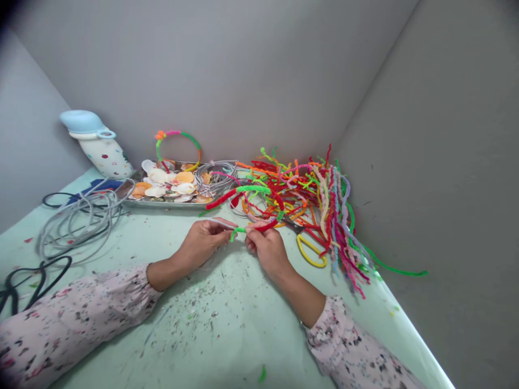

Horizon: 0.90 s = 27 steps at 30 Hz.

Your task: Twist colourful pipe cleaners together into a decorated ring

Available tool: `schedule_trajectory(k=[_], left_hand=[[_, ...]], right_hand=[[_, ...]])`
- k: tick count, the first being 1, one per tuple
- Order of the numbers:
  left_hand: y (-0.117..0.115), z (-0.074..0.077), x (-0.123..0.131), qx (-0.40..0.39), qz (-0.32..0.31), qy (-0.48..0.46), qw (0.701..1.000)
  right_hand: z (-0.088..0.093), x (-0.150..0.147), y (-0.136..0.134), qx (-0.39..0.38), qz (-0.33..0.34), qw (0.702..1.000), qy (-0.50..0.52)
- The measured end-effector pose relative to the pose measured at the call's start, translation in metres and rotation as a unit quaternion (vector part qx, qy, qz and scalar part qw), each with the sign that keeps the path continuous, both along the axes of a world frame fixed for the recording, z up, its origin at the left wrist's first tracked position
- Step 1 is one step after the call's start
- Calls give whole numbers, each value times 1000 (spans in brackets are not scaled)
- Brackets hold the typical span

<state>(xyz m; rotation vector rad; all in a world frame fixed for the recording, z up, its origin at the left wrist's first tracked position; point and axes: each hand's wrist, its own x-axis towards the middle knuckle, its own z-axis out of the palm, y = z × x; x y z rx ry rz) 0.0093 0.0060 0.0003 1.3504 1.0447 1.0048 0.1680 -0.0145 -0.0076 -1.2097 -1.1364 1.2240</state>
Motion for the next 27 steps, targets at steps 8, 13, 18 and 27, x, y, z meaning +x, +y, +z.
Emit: schedule_trajectory(k=[8,13,18,27], left_hand=[[0,0,-2,32,-7,16,999],[1,-1,-4,64,-4,29,997],[-1,1,-2,53,1,18,998],[-1,-3,0,26,24,2,999]], right_hand=[[0,2,1,8,6,1000,4],[-1,2,1,16,9,1000,1],[-2,2,1,18,9,1000,-7],[0,0,1,-8,3,1000,3]])
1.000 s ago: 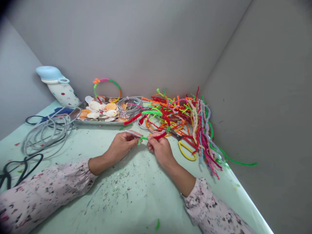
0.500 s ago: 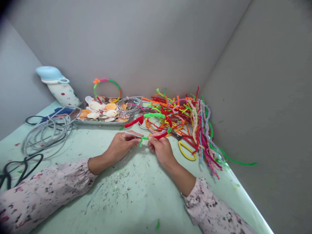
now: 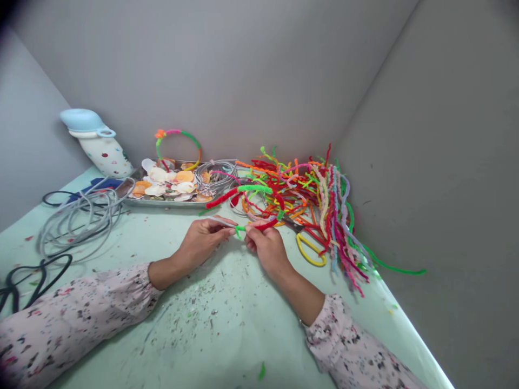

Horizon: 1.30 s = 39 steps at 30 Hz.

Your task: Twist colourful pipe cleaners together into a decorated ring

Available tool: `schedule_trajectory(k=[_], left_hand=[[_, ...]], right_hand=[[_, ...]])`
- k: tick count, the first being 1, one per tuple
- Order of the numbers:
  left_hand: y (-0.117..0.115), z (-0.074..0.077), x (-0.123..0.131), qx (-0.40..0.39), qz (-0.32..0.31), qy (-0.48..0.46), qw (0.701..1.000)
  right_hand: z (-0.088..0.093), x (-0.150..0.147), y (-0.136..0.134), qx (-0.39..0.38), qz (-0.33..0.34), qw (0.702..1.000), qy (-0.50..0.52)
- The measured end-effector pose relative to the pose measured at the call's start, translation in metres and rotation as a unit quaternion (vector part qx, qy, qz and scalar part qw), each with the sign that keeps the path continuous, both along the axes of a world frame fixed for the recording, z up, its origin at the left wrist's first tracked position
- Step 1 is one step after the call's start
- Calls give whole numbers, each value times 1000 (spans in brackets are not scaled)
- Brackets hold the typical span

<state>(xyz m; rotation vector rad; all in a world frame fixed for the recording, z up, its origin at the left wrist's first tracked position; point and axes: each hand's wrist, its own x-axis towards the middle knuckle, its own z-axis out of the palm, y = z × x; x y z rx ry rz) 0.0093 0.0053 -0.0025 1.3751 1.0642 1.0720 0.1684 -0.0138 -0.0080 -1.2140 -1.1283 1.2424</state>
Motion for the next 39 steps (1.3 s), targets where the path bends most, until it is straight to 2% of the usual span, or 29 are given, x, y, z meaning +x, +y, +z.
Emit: schedule_trajectory(k=[9,20,33,39], left_hand=[[1,-5,-1,32,23,33,999],[-4,-3,-1,30,16,51,998],[-3,-2,-1,-14,12,13,1000],[-6,1,1,-52,35,3,998]], right_hand=[[1,-4,-3,11,0,1000,-18],[-6,-4,-7,74,-13,988,-132],[-4,-4,-13,187,-43,938,-290],[-2,-6,-16,217,-57,913,-342]])
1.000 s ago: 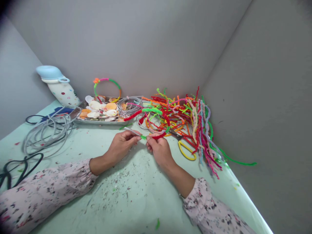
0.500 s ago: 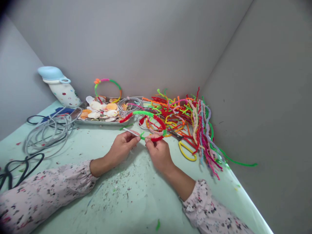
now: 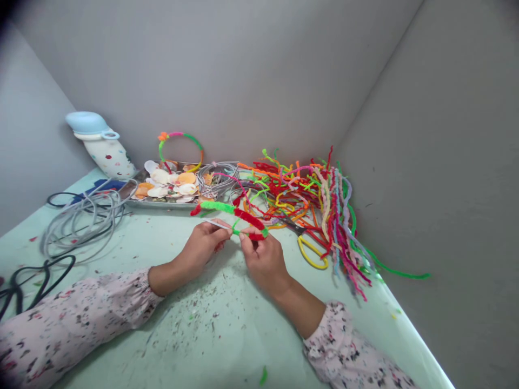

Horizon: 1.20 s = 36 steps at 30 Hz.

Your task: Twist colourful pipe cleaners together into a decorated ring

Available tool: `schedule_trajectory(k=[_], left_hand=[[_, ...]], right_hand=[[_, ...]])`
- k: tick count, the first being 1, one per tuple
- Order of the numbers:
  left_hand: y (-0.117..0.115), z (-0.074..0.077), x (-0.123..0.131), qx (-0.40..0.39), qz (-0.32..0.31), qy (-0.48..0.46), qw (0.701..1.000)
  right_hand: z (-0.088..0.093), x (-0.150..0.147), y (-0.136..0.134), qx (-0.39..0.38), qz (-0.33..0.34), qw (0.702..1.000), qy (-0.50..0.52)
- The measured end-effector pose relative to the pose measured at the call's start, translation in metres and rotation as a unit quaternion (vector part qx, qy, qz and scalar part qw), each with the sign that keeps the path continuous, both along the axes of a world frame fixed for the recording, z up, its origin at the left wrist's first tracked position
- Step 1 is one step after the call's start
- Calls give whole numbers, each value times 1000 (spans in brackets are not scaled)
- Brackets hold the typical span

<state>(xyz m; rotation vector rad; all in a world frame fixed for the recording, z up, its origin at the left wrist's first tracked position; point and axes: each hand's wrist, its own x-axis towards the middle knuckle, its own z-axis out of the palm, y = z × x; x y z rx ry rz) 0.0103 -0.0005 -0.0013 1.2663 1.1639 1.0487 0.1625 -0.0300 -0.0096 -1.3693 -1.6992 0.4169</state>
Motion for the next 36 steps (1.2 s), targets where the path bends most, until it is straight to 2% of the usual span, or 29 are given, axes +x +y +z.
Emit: schedule_trajectory(k=[4,9,13,17,22,27,36], left_hand=[[-1,1,0,-15,2,-13,1000],[-1,0,2,-22,-1,-24,999],[-1,2,2,-23,-10,1,1000],[-1,4,2,-19,-9,20,1000],[-3,7,2,-29,1,33,999],[-3,9,1,-41,8,4,999],[0,3,-2,-45,-4,-35,998]], right_hand=[[0,0,-1,18,-2,1000,-18],[-1,0,2,-1,-10,1000,-9],[0,0,4,-20,-33,999,6],[0,0,3,-22,-26,999,4],[-1,0,2,-5,-18,1000,-4],[0,-1,1,15,-29,999,-33],[-5,-1,1,50,-39,996,-64]])
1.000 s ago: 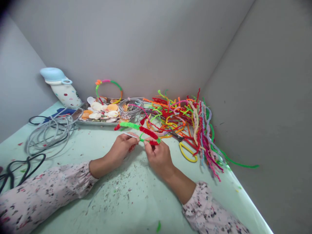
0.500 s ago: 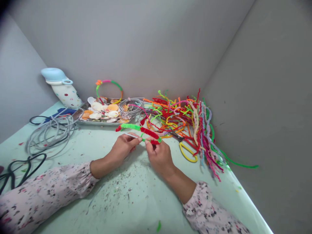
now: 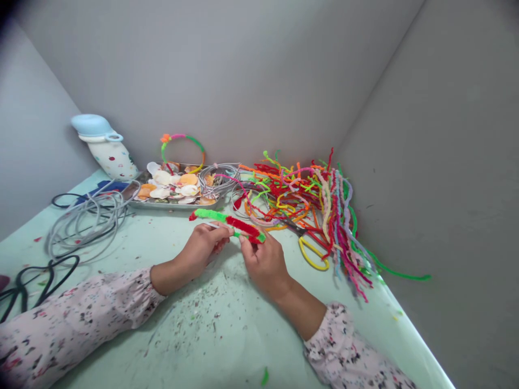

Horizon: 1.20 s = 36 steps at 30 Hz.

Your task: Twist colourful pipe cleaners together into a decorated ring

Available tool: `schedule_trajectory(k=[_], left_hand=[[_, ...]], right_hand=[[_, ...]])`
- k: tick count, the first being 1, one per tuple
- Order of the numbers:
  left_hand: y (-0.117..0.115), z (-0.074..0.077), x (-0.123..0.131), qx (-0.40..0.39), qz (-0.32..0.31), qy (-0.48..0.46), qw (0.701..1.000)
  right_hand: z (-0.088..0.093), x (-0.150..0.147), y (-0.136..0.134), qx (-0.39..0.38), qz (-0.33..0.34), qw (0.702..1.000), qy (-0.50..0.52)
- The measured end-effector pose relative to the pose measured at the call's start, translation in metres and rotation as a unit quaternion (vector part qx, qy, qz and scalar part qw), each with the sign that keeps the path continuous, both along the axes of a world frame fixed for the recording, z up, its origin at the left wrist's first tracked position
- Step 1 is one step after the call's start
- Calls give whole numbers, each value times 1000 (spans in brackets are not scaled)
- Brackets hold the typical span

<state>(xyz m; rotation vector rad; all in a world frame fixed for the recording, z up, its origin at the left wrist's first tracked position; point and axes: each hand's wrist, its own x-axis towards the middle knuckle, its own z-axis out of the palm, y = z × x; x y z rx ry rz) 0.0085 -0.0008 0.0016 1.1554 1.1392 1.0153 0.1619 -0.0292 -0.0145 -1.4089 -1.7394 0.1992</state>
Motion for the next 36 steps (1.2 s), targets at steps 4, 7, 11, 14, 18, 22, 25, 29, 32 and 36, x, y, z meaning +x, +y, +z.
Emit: schedule_trajectory(k=[4,7,11,14,18,22,25,29,32,36], left_hand=[[0,2,0,-5,6,-10,1000],[-2,4,2,-8,10,-11,1000],[-2,4,3,3,4,-7,1000],[-2,1,3,23,-2,23,999],[-2,-1,2,18,6,61,998],[-2,1,1,9,11,49,999],[-3,3,1,1,11,43,999],[-3,4,2,-1,11,36,999],[-3,5,2,5,14,28,999],[-3,4,2,13,24,18,999]], right_hand=[[0,0,-1,12,21,1000,3],[0,0,-1,12,23,1000,5],[2,0,0,-15,11,1000,8],[4,0,1,-26,0,1000,15],[5,0,1,-30,-3,999,15],[2,0,1,-18,5,1000,7],[2,0,1,-12,12,1000,-4],[2,0,-1,-8,13,1000,-10],[2,-1,-1,1,18,1000,-9],[2,-1,-2,13,31,999,-5]])
